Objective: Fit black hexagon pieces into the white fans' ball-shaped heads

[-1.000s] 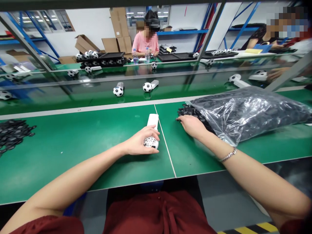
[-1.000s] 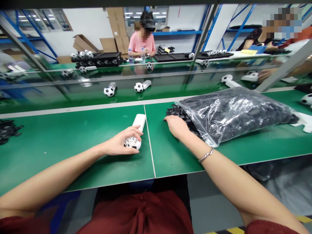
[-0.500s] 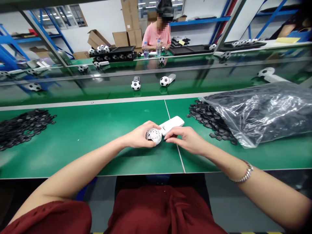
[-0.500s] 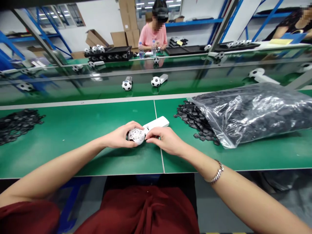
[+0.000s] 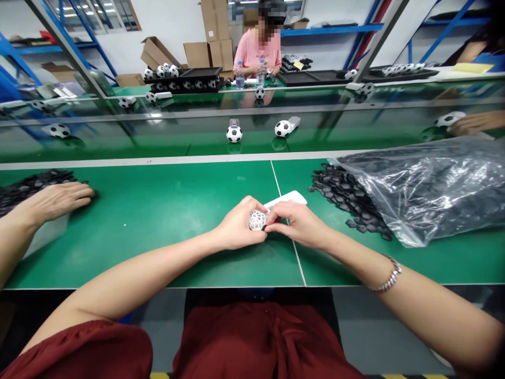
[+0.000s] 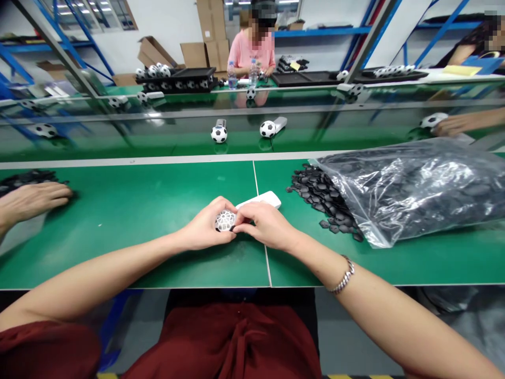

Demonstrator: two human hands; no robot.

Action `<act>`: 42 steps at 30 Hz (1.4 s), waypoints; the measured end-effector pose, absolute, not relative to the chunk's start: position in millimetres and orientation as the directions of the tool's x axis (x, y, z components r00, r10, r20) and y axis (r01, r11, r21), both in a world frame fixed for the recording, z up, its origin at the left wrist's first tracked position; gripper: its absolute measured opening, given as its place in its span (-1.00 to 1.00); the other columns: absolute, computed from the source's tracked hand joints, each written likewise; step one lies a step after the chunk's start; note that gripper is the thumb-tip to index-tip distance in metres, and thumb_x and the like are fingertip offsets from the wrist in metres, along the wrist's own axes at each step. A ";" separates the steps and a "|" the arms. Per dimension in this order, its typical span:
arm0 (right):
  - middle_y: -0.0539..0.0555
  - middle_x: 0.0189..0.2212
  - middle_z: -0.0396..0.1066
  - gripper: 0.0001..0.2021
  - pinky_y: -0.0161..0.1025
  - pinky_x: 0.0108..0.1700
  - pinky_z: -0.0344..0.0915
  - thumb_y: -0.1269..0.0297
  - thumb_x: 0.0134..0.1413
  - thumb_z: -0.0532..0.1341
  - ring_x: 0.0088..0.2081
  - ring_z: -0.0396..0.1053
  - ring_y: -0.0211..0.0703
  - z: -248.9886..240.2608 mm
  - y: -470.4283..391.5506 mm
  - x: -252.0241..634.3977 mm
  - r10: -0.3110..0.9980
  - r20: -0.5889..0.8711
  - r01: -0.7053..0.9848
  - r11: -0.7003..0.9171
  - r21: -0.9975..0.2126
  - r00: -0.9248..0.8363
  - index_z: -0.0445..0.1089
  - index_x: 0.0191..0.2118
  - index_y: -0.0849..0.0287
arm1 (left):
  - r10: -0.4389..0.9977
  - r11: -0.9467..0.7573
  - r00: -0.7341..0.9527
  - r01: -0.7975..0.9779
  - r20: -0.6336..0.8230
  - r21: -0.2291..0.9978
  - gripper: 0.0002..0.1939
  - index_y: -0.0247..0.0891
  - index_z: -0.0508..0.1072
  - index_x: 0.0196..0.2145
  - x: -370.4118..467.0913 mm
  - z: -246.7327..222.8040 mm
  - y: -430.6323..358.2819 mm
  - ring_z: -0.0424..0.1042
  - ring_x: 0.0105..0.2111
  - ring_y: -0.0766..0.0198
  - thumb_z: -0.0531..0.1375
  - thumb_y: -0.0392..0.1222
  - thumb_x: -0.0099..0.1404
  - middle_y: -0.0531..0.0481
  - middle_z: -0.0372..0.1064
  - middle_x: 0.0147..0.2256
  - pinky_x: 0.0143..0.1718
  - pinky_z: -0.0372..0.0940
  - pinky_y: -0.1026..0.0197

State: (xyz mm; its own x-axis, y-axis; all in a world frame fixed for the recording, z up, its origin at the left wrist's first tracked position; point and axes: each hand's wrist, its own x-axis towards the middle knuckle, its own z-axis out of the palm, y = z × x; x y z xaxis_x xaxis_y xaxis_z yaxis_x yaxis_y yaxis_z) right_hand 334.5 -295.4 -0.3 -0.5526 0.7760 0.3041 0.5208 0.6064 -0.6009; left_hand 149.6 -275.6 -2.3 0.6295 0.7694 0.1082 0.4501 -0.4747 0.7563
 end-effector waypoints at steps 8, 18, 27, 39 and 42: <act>-0.03 -0.50 0.34 -0.82 -0.30 -0.33 0.11 0.21 -0.05 0.30 -0.41 0.24 -0.26 -7.3 -288.4 338.3 0.802 0.271 0.582 0.579 -0.571 -0.532 0.34 -0.47 0.19 | 0.773 -0.484 0.625 0.471 0.108 0.738 -0.68 -0.23 0.28 -0.28 152.6 -2.1 -278.3 0.27 -0.26 0.18 0.20 -0.23 -0.06 0.00 0.18 -0.27 -0.22 0.24 0.10; -0.03 -0.50 0.36 -0.86 -0.29 -0.30 0.10 0.25 -0.05 0.29 -0.39 0.25 -0.25 -8.4 -284.9 337.0 0.802 0.241 0.539 0.557 -0.631 -0.546 0.36 -0.47 0.18 | 0.756 -0.490 0.648 0.459 0.099 0.741 -0.65 -0.22 0.28 -0.26 148.4 -1.6 -275.0 0.27 -0.22 0.19 0.23 -0.20 -0.05 0.00 0.18 -0.25 -0.16 0.23 0.11; -0.06 -0.49 0.36 -0.85 -0.28 -0.29 0.08 0.25 -0.04 0.29 -0.38 0.23 -0.25 -4.5 -285.7 337.8 0.784 0.237 0.533 0.577 -0.619 -0.574 0.33 -0.47 0.17 | 0.730 -0.498 0.678 0.438 0.088 0.748 -0.64 -0.23 0.28 -0.23 146.5 1.4 -274.6 0.25 -0.19 0.19 0.23 -0.22 -0.03 -0.01 0.18 -0.23 -0.12 0.21 0.12; -0.05 -0.49 0.36 -0.84 -0.28 -0.30 0.09 0.22 -0.02 0.28 -0.38 0.25 -0.24 -5.6 -285.7 337.0 0.775 0.258 0.542 0.600 -0.588 -0.578 0.33 -0.45 0.16 | 0.750 -0.525 0.649 0.465 0.129 0.713 -0.71 -0.23 0.29 -0.29 151.9 0.8 -276.9 0.25 -0.23 0.18 0.18 -0.30 -0.04 -0.01 0.20 -0.27 -0.18 0.22 0.13; -0.04 -0.46 0.38 -0.87 -0.27 -0.28 0.09 0.28 -0.02 0.28 -0.36 0.26 -0.23 -7.7 -288.3 335.6 0.771 0.285 0.547 0.614 -0.569 -0.569 0.33 -0.45 0.18 | 0.731 -0.548 0.670 0.464 0.129 0.696 -0.70 -0.24 0.29 -0.28 151.0 1.3 -273.2 0.25 -0.22 0.18 0.19 -0.30 -0.05 -0.01 0.21 -0.26 -0.17 0.21 0.13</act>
State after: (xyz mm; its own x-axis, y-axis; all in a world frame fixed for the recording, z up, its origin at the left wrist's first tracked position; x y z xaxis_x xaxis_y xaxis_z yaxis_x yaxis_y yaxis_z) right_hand 335.6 -288.3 -7.7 -0.5692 0.7713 0.2847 0.5473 0.6139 -0.5689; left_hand 151.0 -273.2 1.3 0.6702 0.7310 0.1285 0.4643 -0.5480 0.6958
